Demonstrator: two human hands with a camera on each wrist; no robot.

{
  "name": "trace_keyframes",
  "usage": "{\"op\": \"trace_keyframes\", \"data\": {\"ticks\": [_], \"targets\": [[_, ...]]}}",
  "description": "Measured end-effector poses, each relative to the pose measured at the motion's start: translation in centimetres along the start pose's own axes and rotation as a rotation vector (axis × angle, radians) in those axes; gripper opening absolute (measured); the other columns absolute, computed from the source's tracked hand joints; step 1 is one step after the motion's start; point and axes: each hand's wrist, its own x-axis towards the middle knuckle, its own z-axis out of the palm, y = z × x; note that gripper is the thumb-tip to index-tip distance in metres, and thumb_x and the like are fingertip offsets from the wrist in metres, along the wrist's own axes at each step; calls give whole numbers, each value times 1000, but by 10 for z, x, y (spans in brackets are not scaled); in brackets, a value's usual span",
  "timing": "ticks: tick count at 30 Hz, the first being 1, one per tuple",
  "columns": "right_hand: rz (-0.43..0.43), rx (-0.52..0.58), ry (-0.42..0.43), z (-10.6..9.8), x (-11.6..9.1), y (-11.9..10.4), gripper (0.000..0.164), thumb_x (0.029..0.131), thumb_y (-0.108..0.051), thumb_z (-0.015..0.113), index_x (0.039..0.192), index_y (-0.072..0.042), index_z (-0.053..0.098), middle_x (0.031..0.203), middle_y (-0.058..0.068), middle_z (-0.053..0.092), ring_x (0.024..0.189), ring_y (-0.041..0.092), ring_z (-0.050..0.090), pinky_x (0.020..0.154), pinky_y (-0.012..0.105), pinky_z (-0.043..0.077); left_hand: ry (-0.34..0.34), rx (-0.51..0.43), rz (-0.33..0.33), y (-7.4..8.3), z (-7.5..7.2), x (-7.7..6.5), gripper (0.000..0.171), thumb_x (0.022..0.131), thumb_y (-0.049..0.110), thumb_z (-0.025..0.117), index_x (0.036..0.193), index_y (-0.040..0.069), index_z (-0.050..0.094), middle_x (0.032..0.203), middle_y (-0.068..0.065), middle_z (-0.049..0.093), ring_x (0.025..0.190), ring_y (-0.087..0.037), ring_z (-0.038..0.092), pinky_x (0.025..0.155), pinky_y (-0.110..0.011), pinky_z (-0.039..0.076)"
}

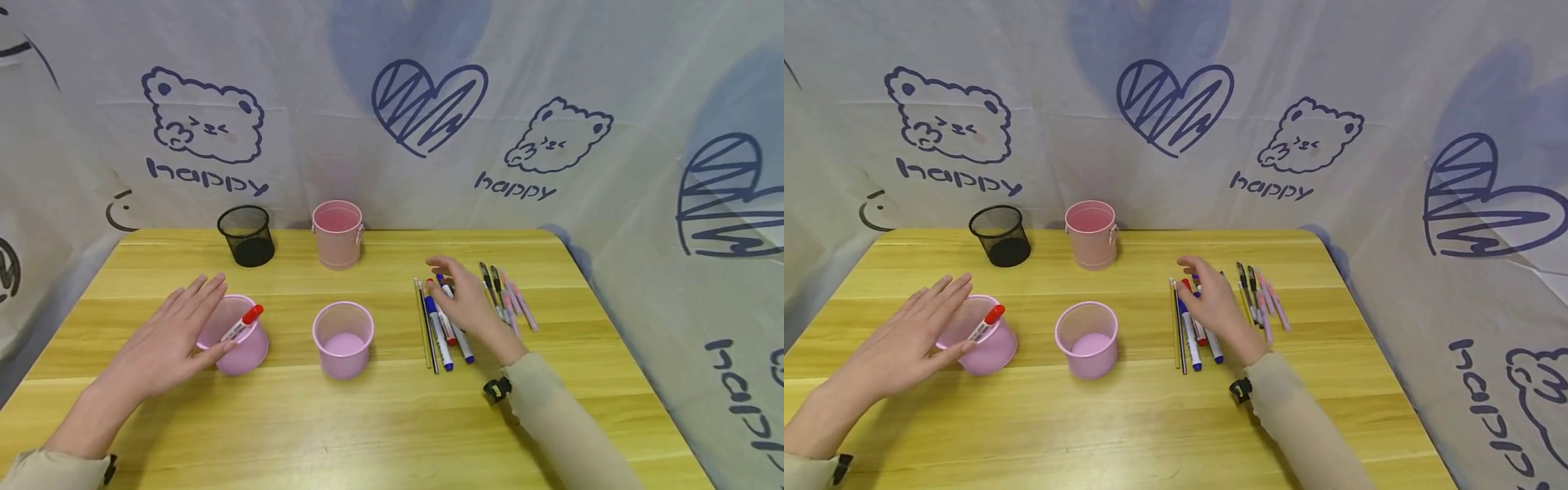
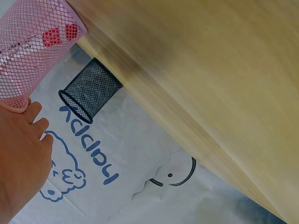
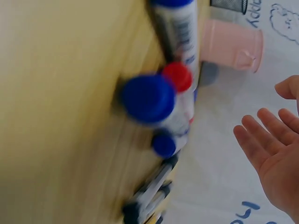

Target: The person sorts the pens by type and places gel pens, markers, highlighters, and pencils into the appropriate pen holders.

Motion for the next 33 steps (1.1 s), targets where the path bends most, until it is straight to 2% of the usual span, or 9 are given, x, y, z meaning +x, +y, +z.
{"op": "trace_keyframes", "data": {"ticks": [7, 15, 23, 28, 33], "targets": [[45, -124, -107, -7, 3, 16, 49, 103, -12, 63, 149, -3, 49, 145, 17, 58, 129, 37, 60, 105, 53, 53, 3, 14, 5, -1, 1, 1, 94, 97, 53, 66, 167, 8, 20, 173, -12, 20, 160, -32, 12, 130, -34, -5], [86, -245, -233, -14, 8, 35, 56, 104, -17, 64, 155, -4, 43, 153, 16, 52, 138, 36, 52, 113, 54, 45, 15, -1, 10, 0, 0, 0, 93, 97, 51, 67, 166, 6, 23, 172, -12, 22, 160, -34, 15, 130, -34, -3], [119, -279, -339, -17, 13, 54, 61, 106, -21, 62, 159, -4, 37, 162, 17, 41, 147, 39, 41, 121, 56, 35, 19, -10, 8, -1, 0, 0, 93, 97, 50, 68, 167, 9, 21, 172, -12, 22, 159, -34, 16, 130, -34, -2], [114, -254, -415, -21, 13, 60, 62, 106, -14, 59, 161, -1, 33, 164, 20, 37, 150, 40, 36, 123, 56, 30, 14, -5, 5, -1, 0, 0, 94, 97, 51, 68, 167, 9, 21, 172, -12, 22, 159, -34, 16, 130, -34, -3], [90, -237, -450, -21, 13, 64, 59, 106, -8, 54, 161, 1, 33, 164, 22, 36, 151, 41, 34, 124, 56, 27, 18, -9, 8, 0, 0, -1, 94, 97, 50, 68, 167, 9, 21, 172, -12, 22, 160, -34, 15, 130, -34, -2]]}}
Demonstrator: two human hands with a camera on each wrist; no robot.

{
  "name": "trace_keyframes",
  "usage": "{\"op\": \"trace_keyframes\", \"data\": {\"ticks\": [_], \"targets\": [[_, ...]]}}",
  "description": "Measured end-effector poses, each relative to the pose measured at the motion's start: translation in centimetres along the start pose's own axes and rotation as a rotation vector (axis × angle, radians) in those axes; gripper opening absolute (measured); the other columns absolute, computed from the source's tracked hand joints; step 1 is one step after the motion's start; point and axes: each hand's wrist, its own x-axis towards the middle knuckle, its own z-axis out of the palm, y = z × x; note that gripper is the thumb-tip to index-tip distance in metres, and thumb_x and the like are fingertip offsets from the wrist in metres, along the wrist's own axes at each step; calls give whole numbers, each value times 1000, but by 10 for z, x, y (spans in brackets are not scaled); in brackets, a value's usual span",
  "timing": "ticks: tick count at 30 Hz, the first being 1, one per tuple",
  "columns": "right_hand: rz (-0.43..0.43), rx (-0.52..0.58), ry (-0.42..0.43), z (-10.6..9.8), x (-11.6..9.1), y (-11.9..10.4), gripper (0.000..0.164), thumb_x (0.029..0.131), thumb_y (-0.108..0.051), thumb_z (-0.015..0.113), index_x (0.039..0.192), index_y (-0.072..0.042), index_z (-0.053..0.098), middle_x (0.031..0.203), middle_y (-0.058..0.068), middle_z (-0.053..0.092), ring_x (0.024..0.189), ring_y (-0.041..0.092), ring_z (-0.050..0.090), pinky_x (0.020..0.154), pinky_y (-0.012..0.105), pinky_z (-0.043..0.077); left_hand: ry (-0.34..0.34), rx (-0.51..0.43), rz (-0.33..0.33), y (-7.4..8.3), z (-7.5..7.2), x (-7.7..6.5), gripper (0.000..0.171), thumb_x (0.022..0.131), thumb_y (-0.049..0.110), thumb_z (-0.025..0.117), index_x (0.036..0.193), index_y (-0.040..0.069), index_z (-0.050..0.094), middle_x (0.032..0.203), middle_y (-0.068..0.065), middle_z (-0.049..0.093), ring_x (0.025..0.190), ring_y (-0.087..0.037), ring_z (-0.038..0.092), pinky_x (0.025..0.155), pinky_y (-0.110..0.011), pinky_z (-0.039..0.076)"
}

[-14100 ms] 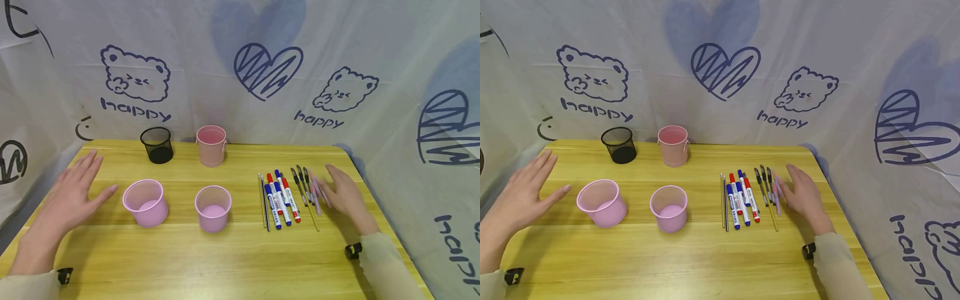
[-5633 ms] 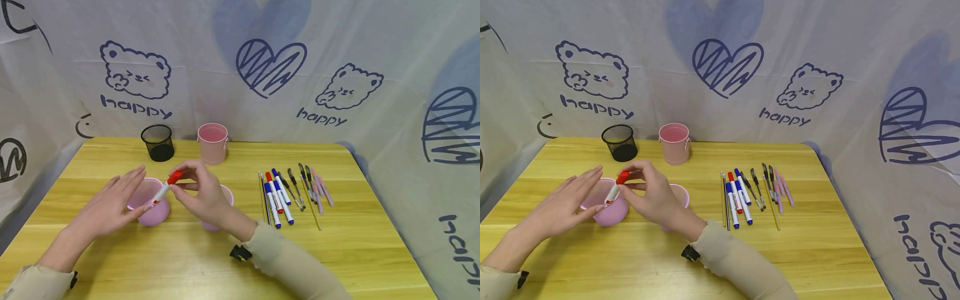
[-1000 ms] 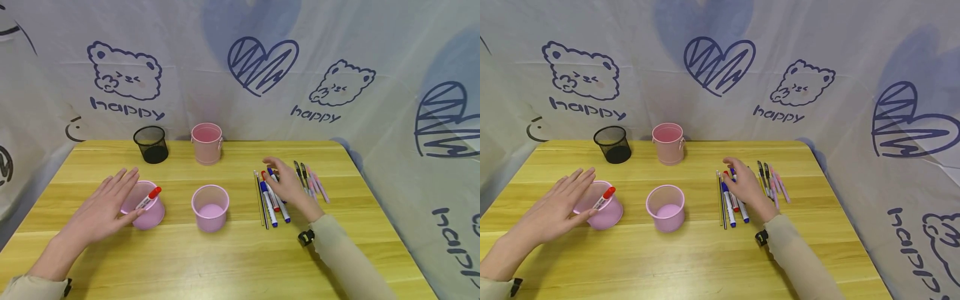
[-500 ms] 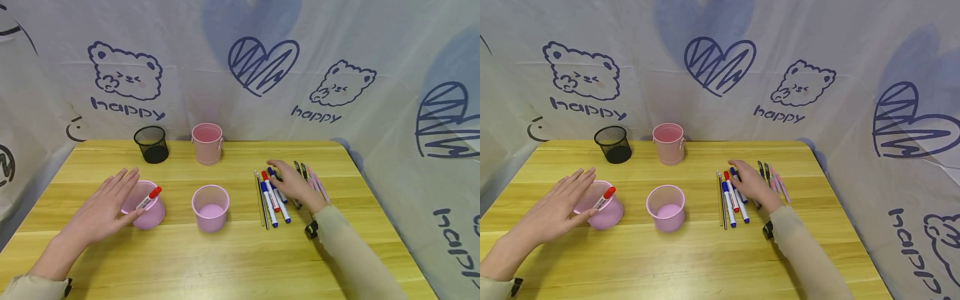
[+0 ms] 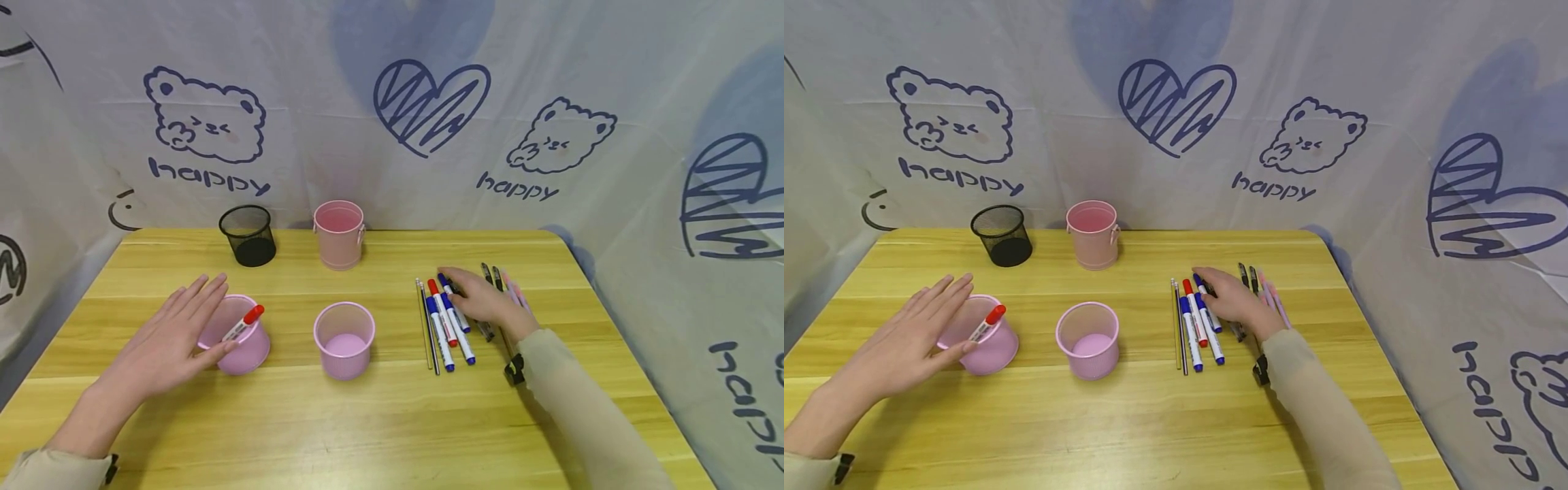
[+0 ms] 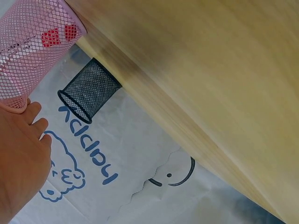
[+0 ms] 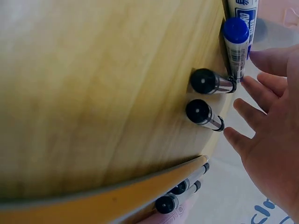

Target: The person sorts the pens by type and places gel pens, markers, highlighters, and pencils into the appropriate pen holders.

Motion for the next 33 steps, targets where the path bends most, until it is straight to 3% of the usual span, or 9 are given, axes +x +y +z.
{"op": "trace_keyframes", "data": {"ticks": [13, 20, 26, 33], "targets": [[-24, -83, -22, -2, 2, 8, 64, 106, -14, 57, 163, -2, 30, 167, 21, 30, 153, 42, 30, 125, 57, 25, 5, 1, 0, 0, 1, -1, 93, 97, 49, 68, 166, 7, 22, 172, -12, 23, 160, -33, 15, 130, -34, -2], [45, -122, -40, 0, 2, 10, 73, 106, -26, 60, 166, -5, 22, 171, 19, 23, 154, 42, 25, 126, 59, 21, 5, 6, 2, 0, 1, -1, 93, 97, 50, 67, 166, 8, 22, 173, -12, 22, 160, -34, 15, 130, -34, -3], [91, -137, 8, 2, 2, 15, 81, 104, -37, 64, 164, -2, 23, 168, 22, 28, 153, 43, 29, 126, 57, 24, 1, 6, -1, 0, 0, 0, 93, 97, 50, 67, 166, 7, 23, 173, -12, 22, 160, -34, 15, 130, -33, -3], [79, -144, 38, 2, 1, 17, 81, 101, -41, 66, 161, 0, 32, 163, 25, 35, 150, 46, 33, 123, 60, 27, 1, 6, 5, 0, 0, 0, 93, 97, 50, 67, 166, 7, 23, 173, -11, 22, 159, -34, 15, 130, -33, -3]]}}
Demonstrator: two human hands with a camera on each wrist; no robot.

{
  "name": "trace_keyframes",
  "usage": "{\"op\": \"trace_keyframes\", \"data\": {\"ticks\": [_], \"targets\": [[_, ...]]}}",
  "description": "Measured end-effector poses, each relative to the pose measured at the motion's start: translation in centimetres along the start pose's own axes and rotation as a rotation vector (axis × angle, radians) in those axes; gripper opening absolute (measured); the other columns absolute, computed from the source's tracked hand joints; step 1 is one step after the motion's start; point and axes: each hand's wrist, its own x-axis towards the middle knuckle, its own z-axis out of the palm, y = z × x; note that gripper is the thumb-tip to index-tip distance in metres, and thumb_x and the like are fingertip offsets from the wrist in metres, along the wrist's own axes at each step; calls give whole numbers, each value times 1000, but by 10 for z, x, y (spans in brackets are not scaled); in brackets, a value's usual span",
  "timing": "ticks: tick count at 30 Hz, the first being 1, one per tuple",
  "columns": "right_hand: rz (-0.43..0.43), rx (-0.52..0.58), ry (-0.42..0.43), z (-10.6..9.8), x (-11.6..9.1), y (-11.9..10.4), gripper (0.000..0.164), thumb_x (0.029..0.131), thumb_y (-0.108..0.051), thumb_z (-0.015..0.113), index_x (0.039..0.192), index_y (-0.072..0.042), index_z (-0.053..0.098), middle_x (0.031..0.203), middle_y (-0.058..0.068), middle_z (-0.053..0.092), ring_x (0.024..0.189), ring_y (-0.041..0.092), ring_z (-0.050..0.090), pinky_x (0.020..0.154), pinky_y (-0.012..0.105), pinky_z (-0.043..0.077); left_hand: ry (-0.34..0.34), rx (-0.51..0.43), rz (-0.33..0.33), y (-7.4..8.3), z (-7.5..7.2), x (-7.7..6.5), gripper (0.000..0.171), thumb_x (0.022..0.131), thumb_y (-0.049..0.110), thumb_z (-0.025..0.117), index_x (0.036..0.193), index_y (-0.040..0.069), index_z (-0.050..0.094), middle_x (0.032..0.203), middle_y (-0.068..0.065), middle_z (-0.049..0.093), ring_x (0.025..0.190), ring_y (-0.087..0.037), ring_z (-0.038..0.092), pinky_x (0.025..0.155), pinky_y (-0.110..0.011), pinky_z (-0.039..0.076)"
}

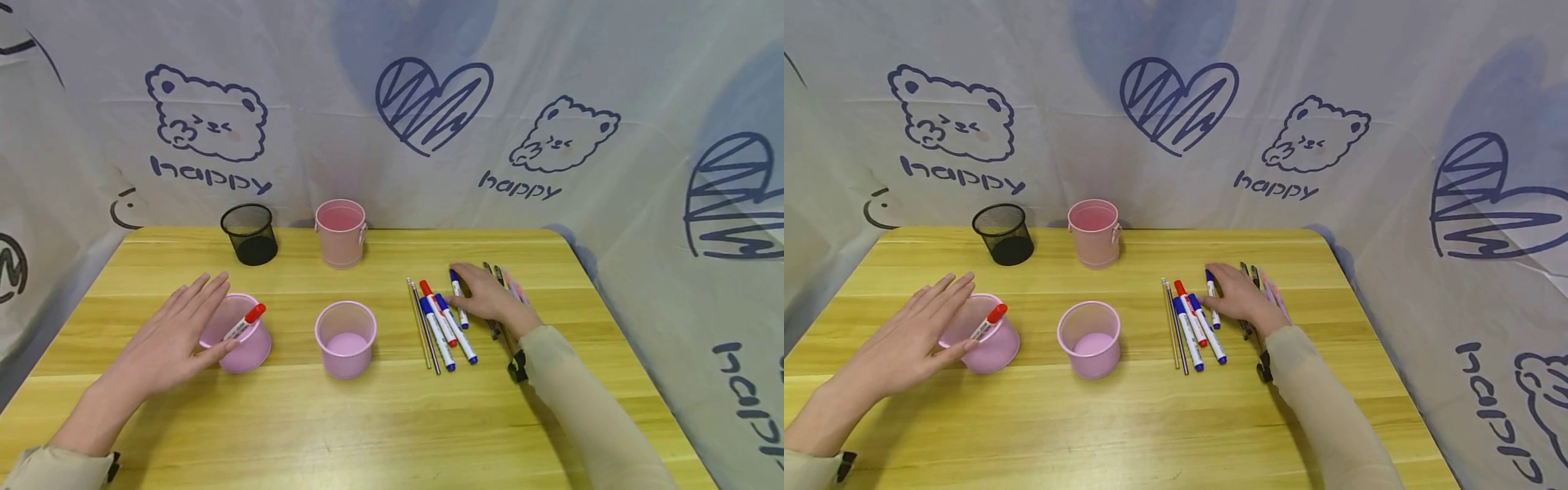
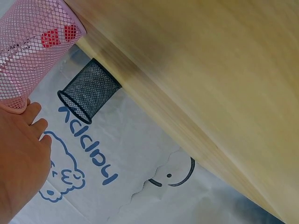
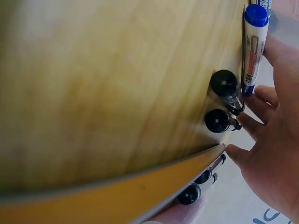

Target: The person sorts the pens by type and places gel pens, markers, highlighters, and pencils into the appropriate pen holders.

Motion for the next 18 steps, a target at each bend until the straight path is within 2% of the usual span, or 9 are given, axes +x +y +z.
{"op": "trace_keyframes", "data": {"ticks": [7, 18], "targets": [[19, -11, -10, 1, 1, 0, 81, 100, -43, 69, 161, -3, 34, 162, 25, 36, 147, 47, 36, 121, 62, 31, -2, 2, -3, 0, 0, 0, 93, 97, 51, 67, 167, 8, 21, 173, -11, 22, 159, -34, 16, 130, -34, -3], [12, -38, 29, 3, 2, 2, 81, 97, -42, 74, 157, 0, 40, 154, 27, 41, 142, 46, 40, 119, 62, 33, -12, 2, -10, -1, 0, 0, 94, 98, 51, 66, 167, 9, 20, 173, -11, 20, 160, -34, 14, 130, -33, -4]]}}
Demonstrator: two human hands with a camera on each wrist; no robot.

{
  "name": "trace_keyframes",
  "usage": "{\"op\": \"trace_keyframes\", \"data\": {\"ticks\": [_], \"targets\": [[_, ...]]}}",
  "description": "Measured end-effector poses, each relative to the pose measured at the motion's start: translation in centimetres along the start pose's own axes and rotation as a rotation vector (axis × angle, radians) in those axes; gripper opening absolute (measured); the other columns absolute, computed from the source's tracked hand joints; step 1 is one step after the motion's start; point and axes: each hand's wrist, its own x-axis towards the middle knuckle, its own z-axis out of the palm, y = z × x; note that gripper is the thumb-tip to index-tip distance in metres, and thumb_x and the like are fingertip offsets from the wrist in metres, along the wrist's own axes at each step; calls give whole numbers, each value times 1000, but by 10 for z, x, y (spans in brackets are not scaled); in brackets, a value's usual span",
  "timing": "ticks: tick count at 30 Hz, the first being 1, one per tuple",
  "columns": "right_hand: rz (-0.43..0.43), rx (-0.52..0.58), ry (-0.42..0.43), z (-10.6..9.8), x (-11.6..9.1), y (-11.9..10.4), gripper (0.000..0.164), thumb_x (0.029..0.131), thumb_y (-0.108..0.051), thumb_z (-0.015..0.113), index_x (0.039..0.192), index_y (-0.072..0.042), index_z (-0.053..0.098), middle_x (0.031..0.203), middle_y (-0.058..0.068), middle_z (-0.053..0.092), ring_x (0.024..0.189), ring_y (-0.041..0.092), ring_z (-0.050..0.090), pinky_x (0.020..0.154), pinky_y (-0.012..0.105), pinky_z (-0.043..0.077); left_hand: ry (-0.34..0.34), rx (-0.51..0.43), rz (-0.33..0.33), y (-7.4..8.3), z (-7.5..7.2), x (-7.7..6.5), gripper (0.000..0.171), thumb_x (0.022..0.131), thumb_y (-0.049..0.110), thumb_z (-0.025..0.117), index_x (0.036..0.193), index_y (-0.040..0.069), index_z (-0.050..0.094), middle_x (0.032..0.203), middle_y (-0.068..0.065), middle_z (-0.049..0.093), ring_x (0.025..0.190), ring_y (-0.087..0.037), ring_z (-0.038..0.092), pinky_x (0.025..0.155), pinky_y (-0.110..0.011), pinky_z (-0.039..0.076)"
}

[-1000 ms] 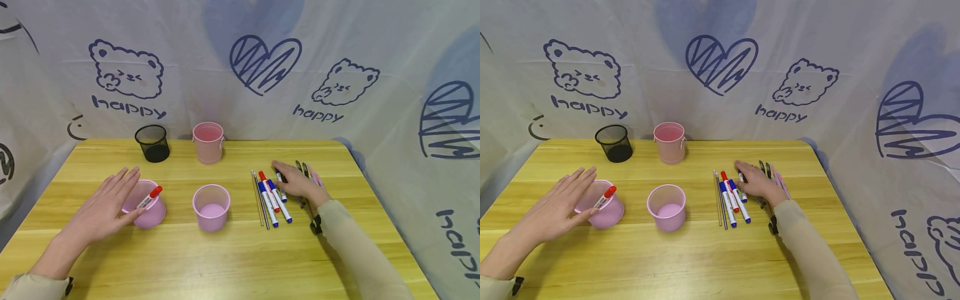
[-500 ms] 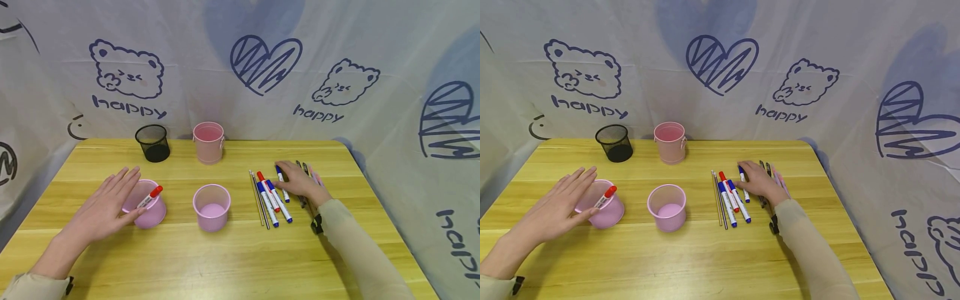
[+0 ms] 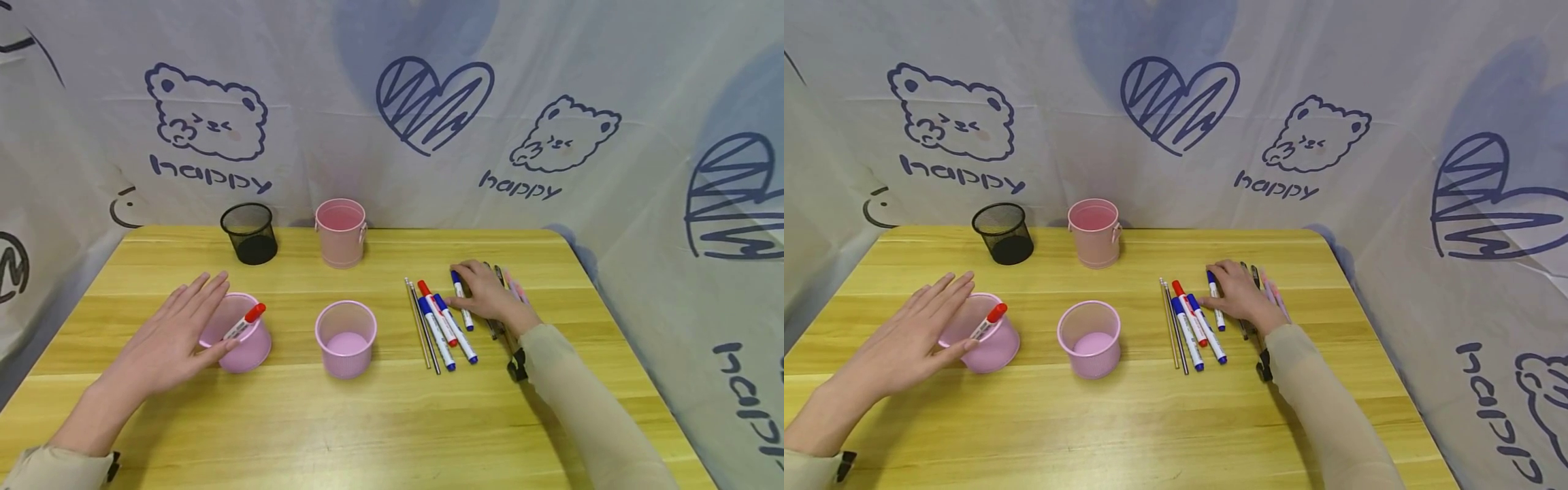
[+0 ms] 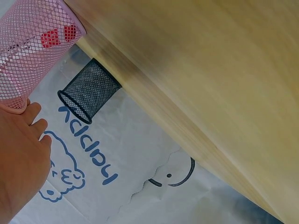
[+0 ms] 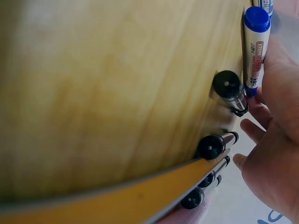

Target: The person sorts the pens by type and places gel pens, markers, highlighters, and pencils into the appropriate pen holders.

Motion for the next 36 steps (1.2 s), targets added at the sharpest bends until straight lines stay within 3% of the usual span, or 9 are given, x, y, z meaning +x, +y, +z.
{"op": "trace_keyframes", "data": {"ticks": [12, 18, 23, 29, 36], "targets": [[13, 37, 28, 0, 2, 1, 71, 95, -43, 77, 145, -1, 48, 143, 21, 47, 138, 44, 40, 120, 68, 19, 12, 1, 3, 0, 0, 0, 93, 97, 51, 67, 166, 7, 23, 173, -11, 21, 160, -34, 15, 130, -33, -3], [42, -9, 53, -1, 2, 0, 65, 98, -46, 71, 145, -6, 52, 140, 18, 51, 134, 42, 41, 108, 63, 30, 8, 0, 0, 1, 0, 0, 92, 97, 51, 67, 166, 6, 23, 173, -11, 21, 160, -33, 14, 130, -33, -3], [46, -46, 69, -1, 1, -1, 53, 100, -39, 70, 141, -6, 60, 131, 17, 60, 125, 40, 46, 95, 56, 37, 4, -2, -5, 1, 0, -1, 92, 98, 51, 66, 165, 6, 24, 173, -12, 21, 160, -33, 14, 130, -33, -4], [20, -53, 88, -1, 1, -2, 42, 101, -31, 70, 135, -7, 65, 115, 12, 67, 109, 33, 51, 83, 47, 37, 5, 1, -4, 2, 0, 0, 92, 98, 51, 66, 166, 6, 23, 173, -12, 21, 160, -33, 14, 130, -33, -4], [16, -30, 97, -2, 1, -4, 41, 102, -27, 69, 136, -5, 64, 112, 11, 67, 102, 30, 51, 79, 43, 35, 4, 5, -5, 2, 0, -1, 93, 98, 51, 66, 167, 8, 21, 173, -11, 20, 160, -32, 13, 130, -33, -4]]}}
